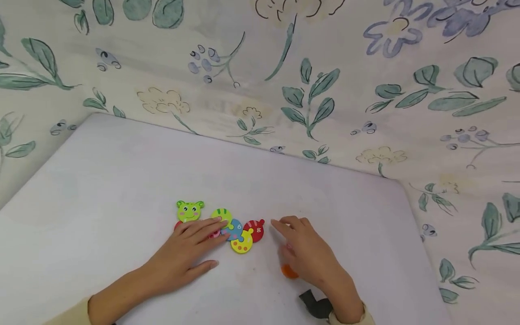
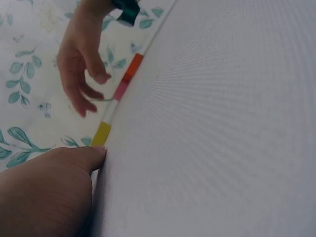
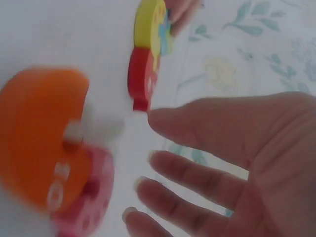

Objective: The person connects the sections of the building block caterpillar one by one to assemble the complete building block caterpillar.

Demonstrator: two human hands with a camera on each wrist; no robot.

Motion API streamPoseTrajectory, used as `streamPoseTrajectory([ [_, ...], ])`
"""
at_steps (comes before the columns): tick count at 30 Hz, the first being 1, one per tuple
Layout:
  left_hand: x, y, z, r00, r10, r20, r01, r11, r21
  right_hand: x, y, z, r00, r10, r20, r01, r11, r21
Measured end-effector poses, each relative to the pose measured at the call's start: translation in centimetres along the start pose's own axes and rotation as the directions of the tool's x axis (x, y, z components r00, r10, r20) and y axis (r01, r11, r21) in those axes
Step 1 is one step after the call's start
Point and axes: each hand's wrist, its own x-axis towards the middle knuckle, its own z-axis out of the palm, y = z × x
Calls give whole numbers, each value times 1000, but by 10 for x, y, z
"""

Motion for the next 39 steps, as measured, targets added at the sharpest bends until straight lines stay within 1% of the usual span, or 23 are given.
streamPoseTrajectory([
  [2, 0, 0, 0, 1000, 1, -6, -1, 1000, 1, -13, 5, -3, 998, 56, 9, -56, 998, 16],
  [4, 0, -1, 1, 1000, 6, -13, -6, 1000, 2, -25, 7, -4, 991, 129, 29, -129, 992, 7],
  [7, 0, -2, 2, 1000, 6, -13, -6, 1000, -3, -36, 5, 5, 968, 242, 69, -239, 970, -46],
  [9, 1, -2, 3, 1000, 3, -8, -3, 1000, -7, -40, 2, 13, 957, 284, 68, -278, 957, -83],
  [10, 0, -3, 2, 1000, -1, -6, 1, 1000, -9, -40, -1, 16, 955, 291, 64, -284, 954, -90],
  [13, -2, -3, 1, 1000, -10, -8, 10, 1000, -13, -40, -9, 20, 965, 261, 35, -257, 962, -94],
  [17, -3, -3, 2, 1000, -2, -14, 2, 1000, -21, -39, -16, 14, 974, 225, 3, -225, 974, -34],
  [20, -3, -2, 2, 1000, 0, -10, 0, 1000, -20, -36, -18, 8, 980, 188, -67, -188, 982, 6],
  [22, -3, -1, 1, 1000, -4, -10, 4, 1000, -20, -34, -19, 5, 982, 160, -103, -160, 987, 8],
  [24, -3, 0, 0, 1000, -6, -8, 6, 1000, -20, -31, -21, 3, 987, 141, -80, -142, 990, 0],
  [26, -2, 0, 1, 1000, -7, -1, 7, 1000, -25, -29, -23, 3, 991, 131, -2, -131, 991, 4],
  [28, -2, 0, 2, 1000, -6, 10, 7, 1000, -27, -29, -24, 4, 989, 127, 81, -128, 992, 13],
  [29, -2, 1, 2, 1000, -7, 16, 7, 1000, -25, -29, -24, 4, 987, 126, 101, -129, 991, 22],
  [30, -1, 1, 2, 1000, -8, 20, 8, 1000, -23, -30, -23, 4, 987, 123, 104, -125, 992, 20],
  [31, -1, 1, 2, 1000, -8, 23, 9, 1000, -20, -29, -22, 4, 989, 117, 90, -118, 993, 7],
  [35, -3, 0, 0, 999, -22, 24, 22, 1000, -4, -22, -15, 7, 997, 74, -12, -74, 995, -67],
  [37, -4, -1, -1, 999, -25, 22, 25, 1000, -4, -16, -10, 10, 998, 52, -28, -55, 995, -86],
  [39, -5, -1, -2, 1000, -23, 20, 23, 1000, -6, -9, -5, 13, 998, 61, -21, -62, 996, -61],
])
